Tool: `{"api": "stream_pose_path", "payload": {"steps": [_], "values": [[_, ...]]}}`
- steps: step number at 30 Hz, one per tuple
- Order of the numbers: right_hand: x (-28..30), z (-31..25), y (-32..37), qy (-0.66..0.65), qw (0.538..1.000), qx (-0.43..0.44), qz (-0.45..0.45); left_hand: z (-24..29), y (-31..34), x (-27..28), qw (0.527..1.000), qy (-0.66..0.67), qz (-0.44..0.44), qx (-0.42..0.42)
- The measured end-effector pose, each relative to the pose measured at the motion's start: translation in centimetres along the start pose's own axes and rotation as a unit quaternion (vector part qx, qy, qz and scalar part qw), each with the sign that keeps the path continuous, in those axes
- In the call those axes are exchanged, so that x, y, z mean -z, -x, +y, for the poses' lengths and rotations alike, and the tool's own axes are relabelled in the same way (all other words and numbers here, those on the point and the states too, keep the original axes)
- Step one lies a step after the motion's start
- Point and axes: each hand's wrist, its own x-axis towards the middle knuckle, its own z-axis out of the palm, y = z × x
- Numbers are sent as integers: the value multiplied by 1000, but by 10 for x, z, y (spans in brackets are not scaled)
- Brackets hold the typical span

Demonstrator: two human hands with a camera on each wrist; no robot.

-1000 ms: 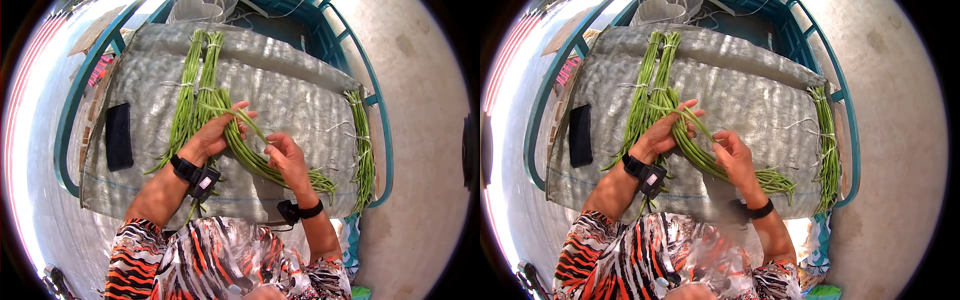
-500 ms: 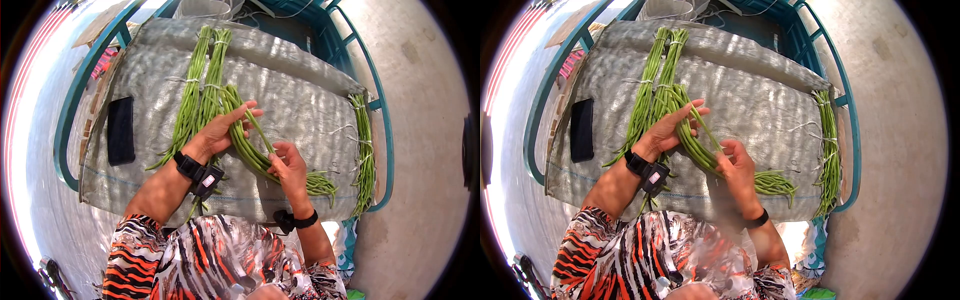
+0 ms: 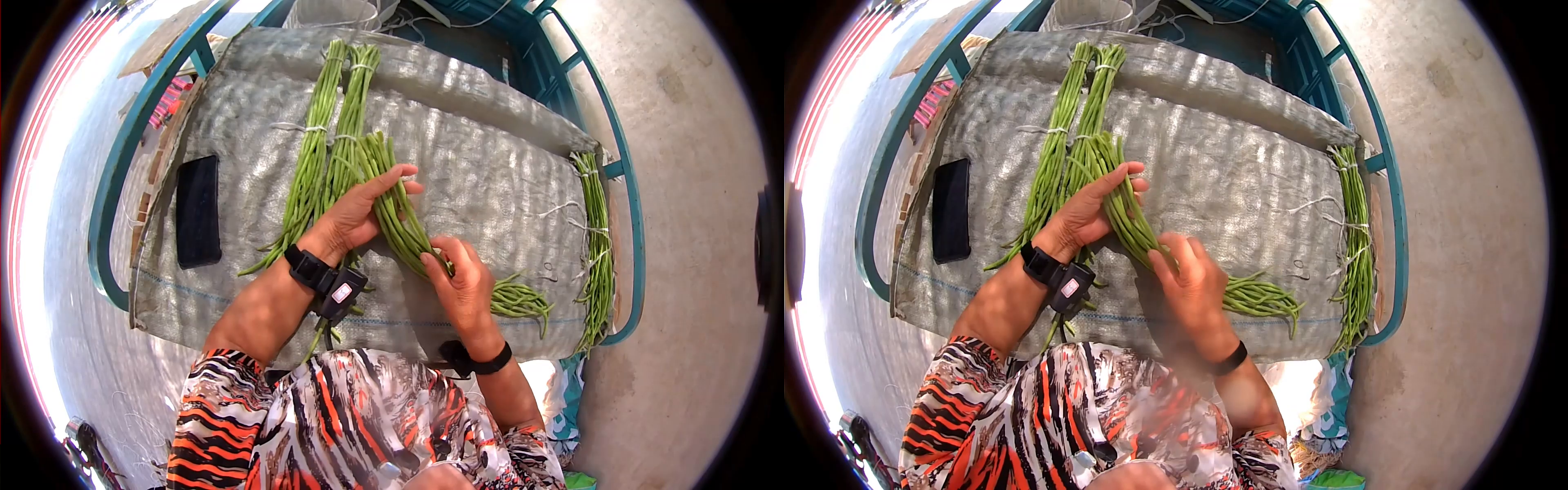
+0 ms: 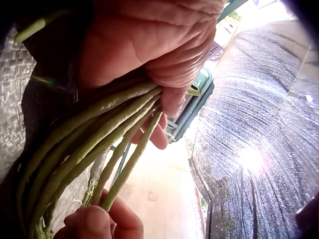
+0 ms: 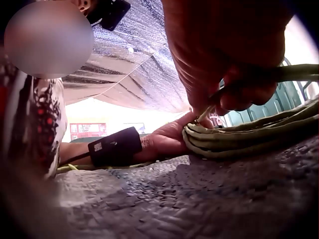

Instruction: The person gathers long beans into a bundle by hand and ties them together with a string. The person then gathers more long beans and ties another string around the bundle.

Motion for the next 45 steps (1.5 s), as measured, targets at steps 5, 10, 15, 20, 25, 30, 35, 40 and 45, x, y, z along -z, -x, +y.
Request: {"api": "stream_pose_path", "payload": {"steps": [5, 10, 15, 20, 25, 30, 35, 40, 45], "values": [[-4, -5, -4, 58, 995, 36, 66, 2, 2, -6, 1000, 4, -6, 1], [-11, -2, -14, 11, 995, 65, 78, 2, 2, -6, 1000, 10, -22, 0], [-20, -3, -21, -31, 999, 20, 27, 0, 0, -1, 1000, 3, -14, -1], [-23, 7, -23, -115, 993, 5, 13, 0, 0, -1, 1000, 0, -13, -5], [-15, 0, -24, -25, 996, 84, 3, 0, 0, -4, 1000, 1, -6, -7], [-18, -2, -23, -25, 998, 62, 13, 1, 2, -7, 1000, 3, 7, -8], [-20, -1, -26, -63, 996, 58, 39, -1, 0, -4, 999, 33, 10, -2], [-24, -1, -29, -48, 995, 68, 54, 0, 2, -6, 1000, 28, 6, 4], [-25, -3, -29, -58, 996, 48, 52, 1, 2, -8, 1000, 24, 10, -1]]}}
